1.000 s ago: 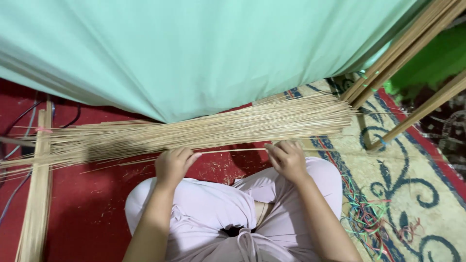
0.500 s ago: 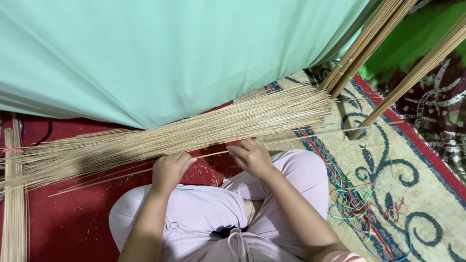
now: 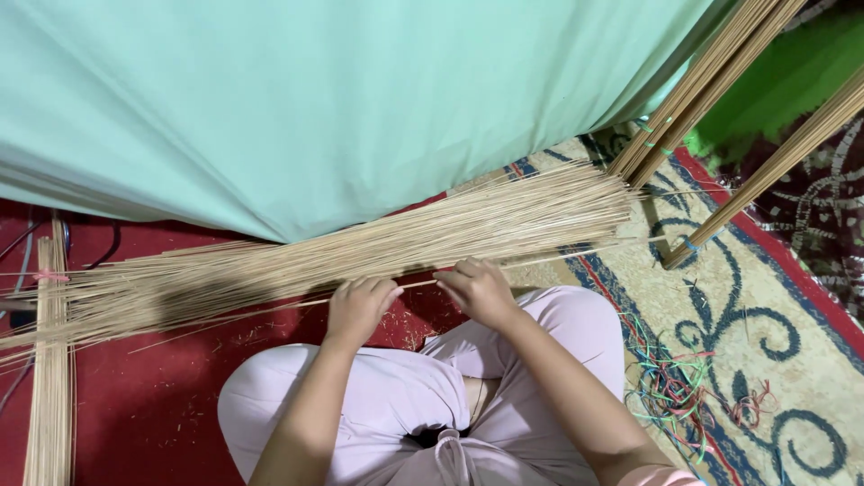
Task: The person weaves thin wooden sticks into a mat or screen using a manual frame.
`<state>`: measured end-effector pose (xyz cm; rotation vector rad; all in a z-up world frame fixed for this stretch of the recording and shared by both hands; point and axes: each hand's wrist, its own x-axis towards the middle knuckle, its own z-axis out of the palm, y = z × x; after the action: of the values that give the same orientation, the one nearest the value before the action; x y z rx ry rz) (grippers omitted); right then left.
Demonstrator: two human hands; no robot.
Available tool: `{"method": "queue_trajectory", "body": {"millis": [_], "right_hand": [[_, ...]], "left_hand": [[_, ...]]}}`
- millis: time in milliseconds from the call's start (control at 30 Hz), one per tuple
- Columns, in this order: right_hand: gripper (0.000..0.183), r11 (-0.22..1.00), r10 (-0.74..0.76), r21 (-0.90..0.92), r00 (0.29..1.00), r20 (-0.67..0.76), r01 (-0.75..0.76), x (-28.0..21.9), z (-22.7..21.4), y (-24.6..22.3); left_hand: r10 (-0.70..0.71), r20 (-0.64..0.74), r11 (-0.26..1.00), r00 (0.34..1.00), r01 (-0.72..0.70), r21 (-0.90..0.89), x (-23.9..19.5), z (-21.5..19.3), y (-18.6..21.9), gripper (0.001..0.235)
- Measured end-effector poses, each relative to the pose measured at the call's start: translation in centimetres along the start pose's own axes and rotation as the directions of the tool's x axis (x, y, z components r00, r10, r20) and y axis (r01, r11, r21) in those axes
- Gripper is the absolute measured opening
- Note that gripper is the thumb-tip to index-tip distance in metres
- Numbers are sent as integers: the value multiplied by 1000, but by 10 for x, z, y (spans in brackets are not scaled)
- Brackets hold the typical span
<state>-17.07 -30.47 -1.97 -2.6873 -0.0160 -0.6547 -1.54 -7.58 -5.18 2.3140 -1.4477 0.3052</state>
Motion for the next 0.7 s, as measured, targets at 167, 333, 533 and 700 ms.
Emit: {"method": "queue_trajectory", "body": {"millis": [167, 333, 533, 700], "right_hand": [[11, 998, 59, 6, 998, 37, -59, -8, -16, 51], [16, 990, 106, -103, 993, 47, -100, -34, -37, 90], [15, 993, 115, -9, 993, 37, -115, -33, -20, 68], [15, 998, 68, 15, 996, 56, -69, -38, -13, 75]], "left_hand": [[-122, 43, 986, 992, 116, 120, -25, -38, -53, 22], [-350, 158, 925, 923, 315, 211, -35, -32, -61, 25], [-285, 323, 947, 903, 316, -49, -14, -26, -20, 23], [-306, 290, 944, 907, 329, -32, -18, -19, -30, 32]]}}
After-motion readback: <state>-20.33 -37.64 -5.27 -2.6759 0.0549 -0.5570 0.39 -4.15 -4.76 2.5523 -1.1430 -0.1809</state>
